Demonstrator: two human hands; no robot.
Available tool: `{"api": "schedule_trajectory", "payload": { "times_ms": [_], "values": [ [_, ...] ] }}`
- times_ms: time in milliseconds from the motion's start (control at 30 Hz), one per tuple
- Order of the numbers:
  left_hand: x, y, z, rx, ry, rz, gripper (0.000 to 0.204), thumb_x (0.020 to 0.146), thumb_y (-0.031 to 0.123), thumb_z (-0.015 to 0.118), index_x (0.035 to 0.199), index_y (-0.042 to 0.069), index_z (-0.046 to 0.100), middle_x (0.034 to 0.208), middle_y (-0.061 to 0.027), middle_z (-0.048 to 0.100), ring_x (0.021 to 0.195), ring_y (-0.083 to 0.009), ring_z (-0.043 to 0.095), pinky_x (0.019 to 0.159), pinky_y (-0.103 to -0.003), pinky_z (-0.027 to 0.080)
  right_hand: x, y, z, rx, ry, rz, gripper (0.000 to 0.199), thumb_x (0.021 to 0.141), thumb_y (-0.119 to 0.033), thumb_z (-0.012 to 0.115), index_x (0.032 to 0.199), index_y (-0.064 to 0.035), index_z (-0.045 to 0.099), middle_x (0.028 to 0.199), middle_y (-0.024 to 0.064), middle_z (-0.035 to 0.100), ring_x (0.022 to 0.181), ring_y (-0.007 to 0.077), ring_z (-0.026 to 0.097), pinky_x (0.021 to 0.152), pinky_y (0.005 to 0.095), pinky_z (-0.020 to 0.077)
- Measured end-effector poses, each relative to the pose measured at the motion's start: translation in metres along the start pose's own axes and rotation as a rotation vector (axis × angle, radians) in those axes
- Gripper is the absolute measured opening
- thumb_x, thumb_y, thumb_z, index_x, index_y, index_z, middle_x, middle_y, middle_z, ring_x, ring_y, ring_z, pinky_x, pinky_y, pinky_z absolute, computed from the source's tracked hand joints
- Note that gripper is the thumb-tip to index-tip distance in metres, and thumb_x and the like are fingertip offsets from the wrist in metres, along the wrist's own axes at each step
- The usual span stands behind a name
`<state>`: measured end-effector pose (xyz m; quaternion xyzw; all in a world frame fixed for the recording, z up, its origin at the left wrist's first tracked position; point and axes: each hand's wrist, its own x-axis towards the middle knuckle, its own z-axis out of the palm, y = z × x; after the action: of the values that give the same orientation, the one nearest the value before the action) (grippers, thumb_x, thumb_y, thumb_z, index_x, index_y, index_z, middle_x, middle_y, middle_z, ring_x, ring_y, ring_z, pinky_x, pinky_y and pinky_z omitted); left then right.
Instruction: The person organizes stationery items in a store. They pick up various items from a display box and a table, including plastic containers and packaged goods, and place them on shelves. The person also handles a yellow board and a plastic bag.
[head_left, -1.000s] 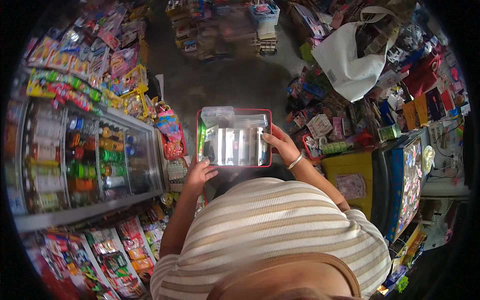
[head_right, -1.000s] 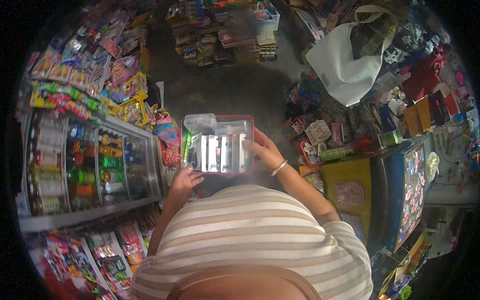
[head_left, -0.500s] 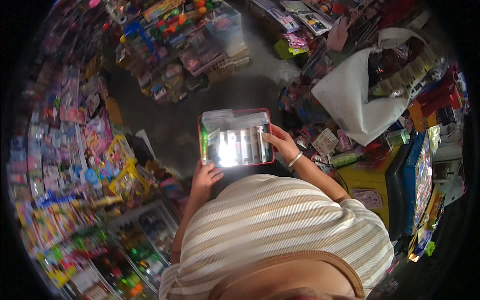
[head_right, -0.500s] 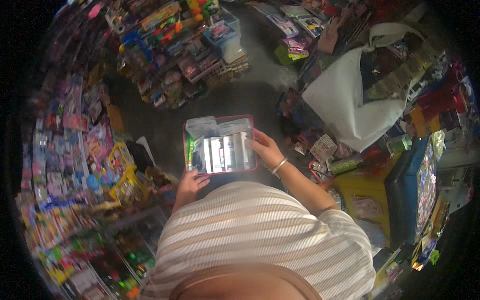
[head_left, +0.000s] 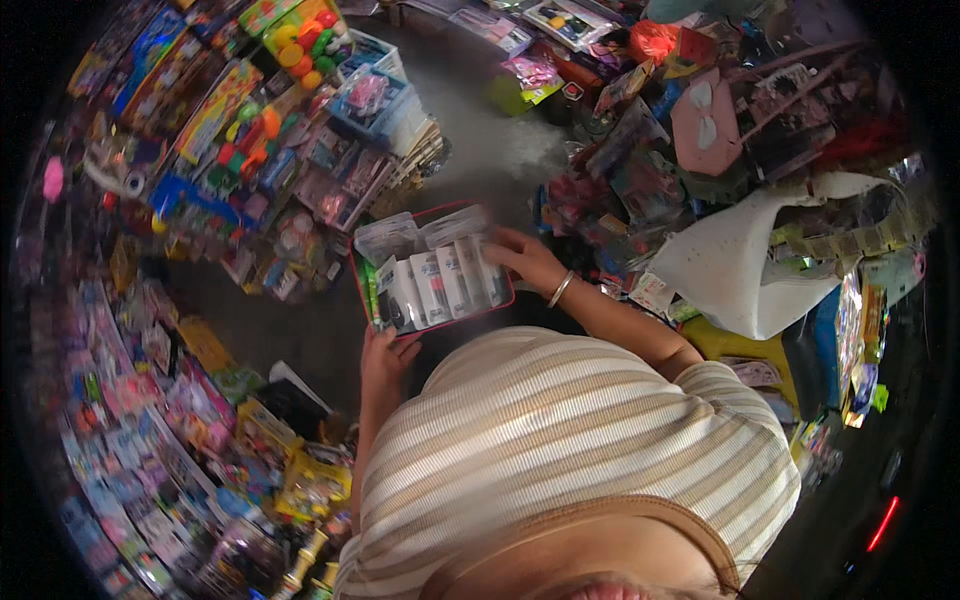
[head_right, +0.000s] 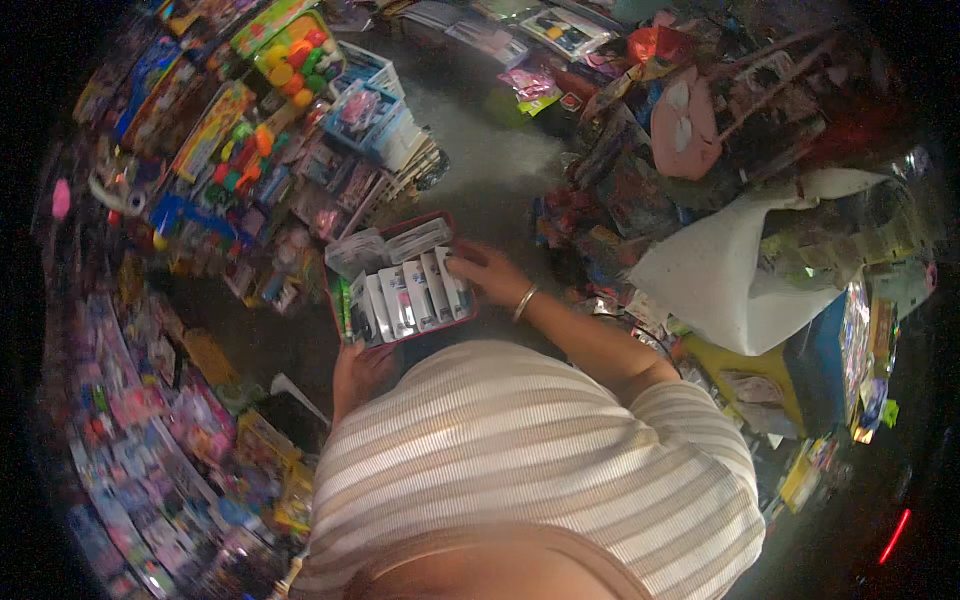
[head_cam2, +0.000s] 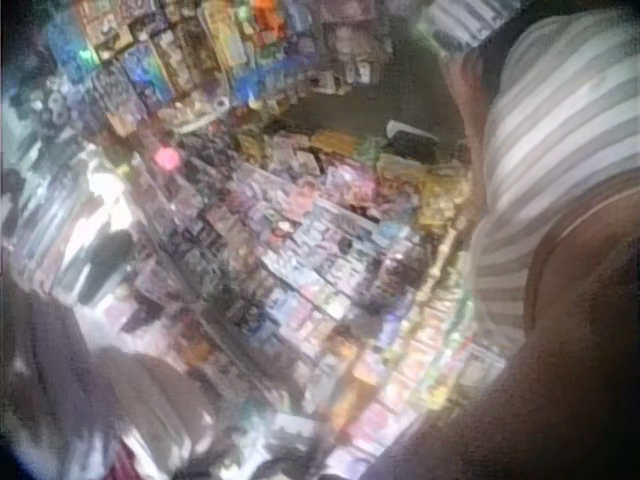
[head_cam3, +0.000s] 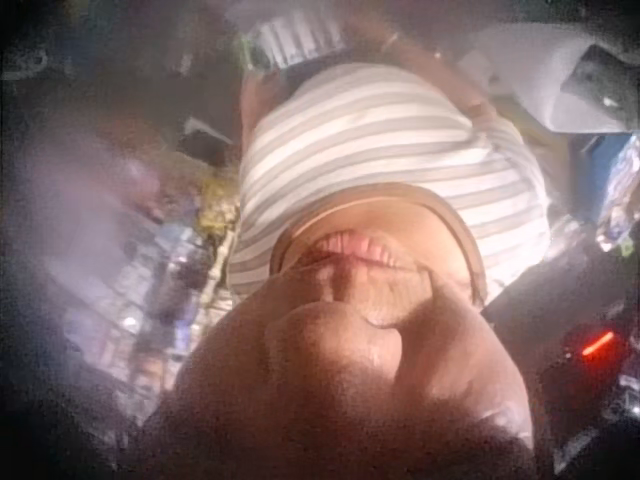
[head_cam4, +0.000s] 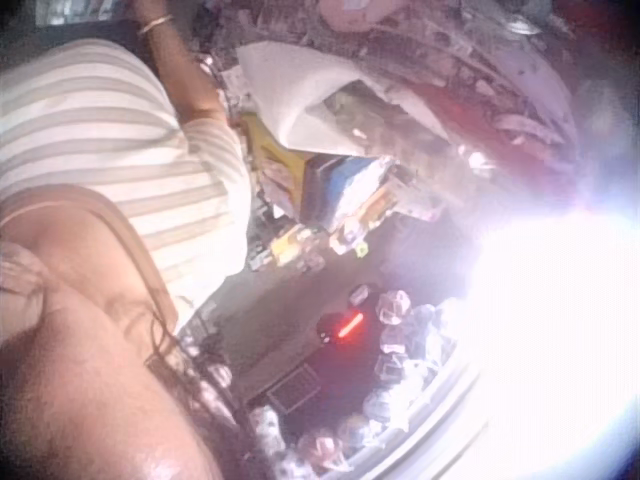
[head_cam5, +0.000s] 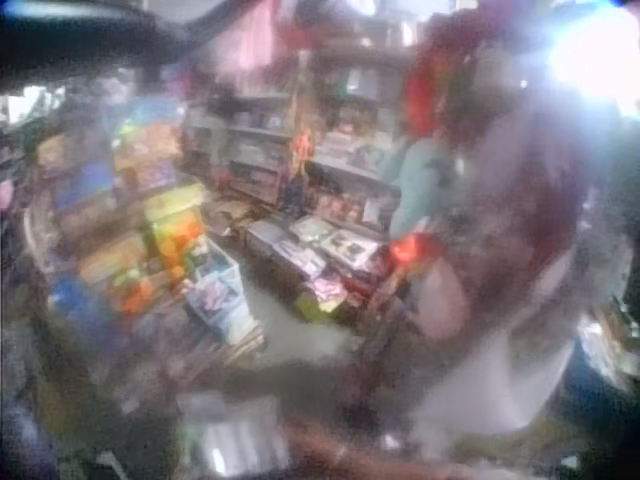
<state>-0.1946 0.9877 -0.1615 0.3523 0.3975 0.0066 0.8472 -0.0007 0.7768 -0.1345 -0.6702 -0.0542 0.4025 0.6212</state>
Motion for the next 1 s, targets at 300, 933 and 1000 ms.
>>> {"api": "schedule_trajectory", "payload": {
  "times_ms": [300,933,1000],
  "values": [
    [0.160,0.152,0.064,0.259,-0.235,-0.101,0.050,0.081,0.022,0.056,0.126,0.011,0.039,0.108,-0.0066,0.055,0.091,-0.0203,0.059,0.081,-0.035,0.047,0.134,-0.047,-0.025,0.072,0.232,-0.086,0.056,0.086,-0.031,0.061,0.130,-0.0008,0.045,0.122,0.0110,0.054,0.108,0.0187,0.052,0.091,0.0299,0.0414],
    [0.457,0.198,0.313,0.497,-0.329,-0.173,0.063,0.079,0.020,0.061,0.134,0.009,0.033,0.111,-0.0097,0.050,0.096,-0.0212,0.054,0.081,-0.037,0.045,0.339,-0.120,-0.251,-0.394,0.653,-0.032,0.030,0.083,-0.024,0.053,0.088,0.0042,0.059,0.070,0.0198,0.057,0.066,0.0192,0.056,0.064,0.0337,0.0434],
    [0.473,0.206,0.335,0.565,-0.409,-0.137,0.065,0.078,0.022,0.062,0.134,0.008,0.032,0.115,-0.0109,0.048,0.099,-0.0227,0.052,0.082,-0.039,0.044,0.352,-0.132,-0.274,-0.473,0.671,-0.122,0.027,0.085,-0.021,0.054,0.093,0.0037,0.061,0.073,0.0110,0.060,0.068,0.0133,0.055,0.064,0.0295,0.0436]
  ]
}}
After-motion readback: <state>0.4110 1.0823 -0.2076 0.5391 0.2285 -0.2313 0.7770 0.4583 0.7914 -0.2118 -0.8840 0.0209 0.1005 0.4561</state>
